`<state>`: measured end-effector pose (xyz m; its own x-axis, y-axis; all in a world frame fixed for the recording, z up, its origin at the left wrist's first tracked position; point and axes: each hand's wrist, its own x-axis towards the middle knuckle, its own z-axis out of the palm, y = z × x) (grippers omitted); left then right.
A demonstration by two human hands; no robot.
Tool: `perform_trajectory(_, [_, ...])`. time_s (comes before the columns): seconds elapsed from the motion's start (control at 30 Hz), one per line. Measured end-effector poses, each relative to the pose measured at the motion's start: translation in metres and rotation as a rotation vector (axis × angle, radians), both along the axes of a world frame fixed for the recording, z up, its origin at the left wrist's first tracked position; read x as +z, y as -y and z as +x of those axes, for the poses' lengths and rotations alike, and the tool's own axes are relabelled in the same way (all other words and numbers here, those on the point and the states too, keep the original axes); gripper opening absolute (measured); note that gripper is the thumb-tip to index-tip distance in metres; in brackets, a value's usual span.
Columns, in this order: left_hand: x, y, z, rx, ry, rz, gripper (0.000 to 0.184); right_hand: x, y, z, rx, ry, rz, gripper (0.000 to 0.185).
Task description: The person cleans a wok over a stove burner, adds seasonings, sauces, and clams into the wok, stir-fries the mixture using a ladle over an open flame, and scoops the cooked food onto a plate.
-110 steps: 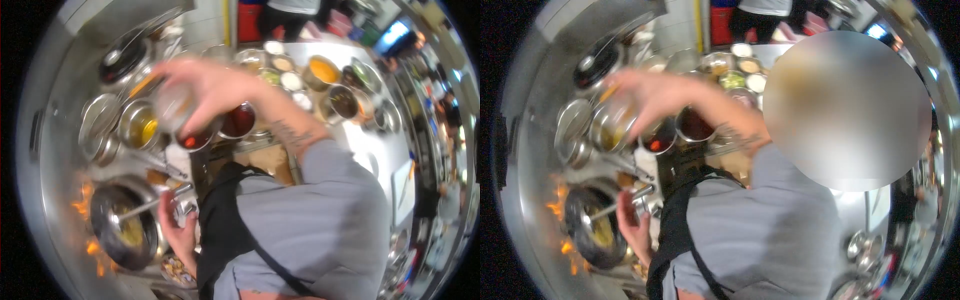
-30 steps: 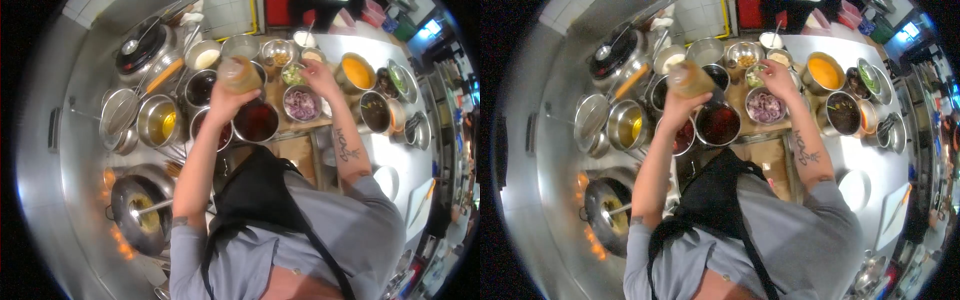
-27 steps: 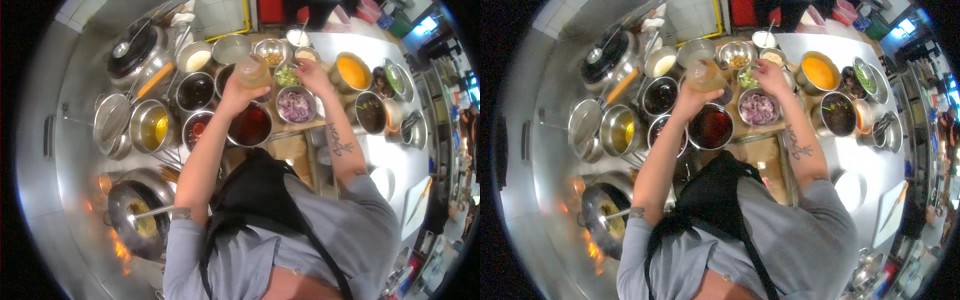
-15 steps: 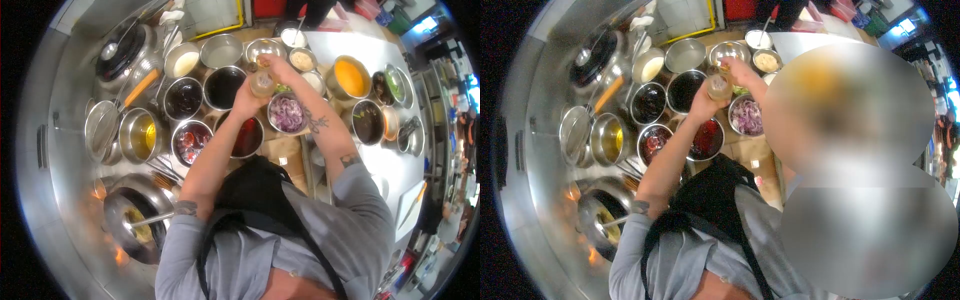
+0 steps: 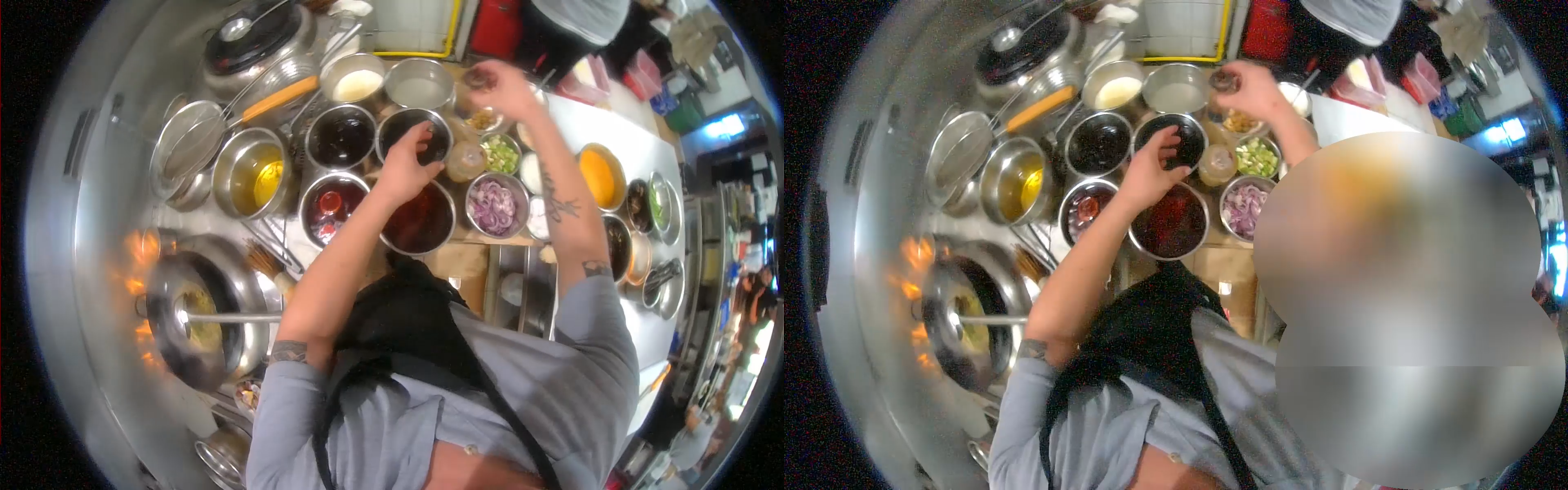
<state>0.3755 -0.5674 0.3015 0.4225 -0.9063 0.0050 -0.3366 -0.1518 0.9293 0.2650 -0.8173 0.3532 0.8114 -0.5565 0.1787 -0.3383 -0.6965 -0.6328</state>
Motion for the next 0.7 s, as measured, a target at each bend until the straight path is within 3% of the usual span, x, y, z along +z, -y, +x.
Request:
perform_trajectory(0.07, [0.03,-0.017,0.005,0.063,0.051,-0.07,0.083,0.067,-0.036,0.005,0.083,0.051,-0.163,0.062])
perform_trajectory(0.1, [0.034,-0.023,0.005,0.122,0.132,-0.182,0.083,0.095,-0.06,0.007,0.151,0.094,-0.039,0.06])
perform_trajectory(0.13, [0.04,-0.031,0.005,0.202,0.227,-0.282,0.084,0.116,-0.084,0.011,0.195,0.123,-0.142,0.057])
perform_trajectory(0.2, [0.081,-0.07,-0.003,0.356,0.418,-0.412,0.083,0.131,-0.132,0.023,0.38,0.2,-0.099,0.053])
perform_trajectory(0.23, [0.09,-0.092,-0.002,0.38,0.398,-0.494,0.079,0.135,-0.166,0.027,0.471,0.261,-0.103,0.052])
perform_trajectory(0.27, [0.095,-0.118,0.001,0.393,0.38,-0.585,0.075,0.154,-0.204,0.026,0.489,0.155,-0.137,0.051])
perform_trajectory(0.33, [0.102,-0.182,-0.001,0.408,0.185,-0.485,0.066,0.144,-0.264,0.039,0.617,0.275,0.039,0.05])
perform_trajectory(0.4, [0.083,-0.244,-0.007,0.602,0.236,-0.457,0.06,0.111,-0.312,0.057,0.722,0.222,0.294,0.054])
perform_trajectory(0.47, [0.067,-0.31,-0.02,0.751,0.137,-0.302,0.066,0.07,-0.352,0.081,0.914,0.129,0.861,0.065])
perform_trajectory(0.53, [0.057,-0.369,-0.045,0.978,0.049,-0.209,0.064,0.021,-0.401,0.109,0.892,0.064,0.821,0.074])
perform_trajectory(0.6, [0.04,-0.426,-0.072,1.215,0.021,-0.147,0.061,0.023,-0.463,0.107,0.941,-0.183,0.414,0.072])
perform_trajectory(0.67, [0.034,-0.47,-0.095,1.471,0.218,0.021,0.058,-0.022,-0.507,0.119,1.107,-0.159,-0.101,0.069])
perform_trajectory(0.7, [0.031,-0.491,-0.099,1.524,0.216,0.116,0.057,-0.047,-0.524,0.128,1.086,-0.269,-0.141,0.067])
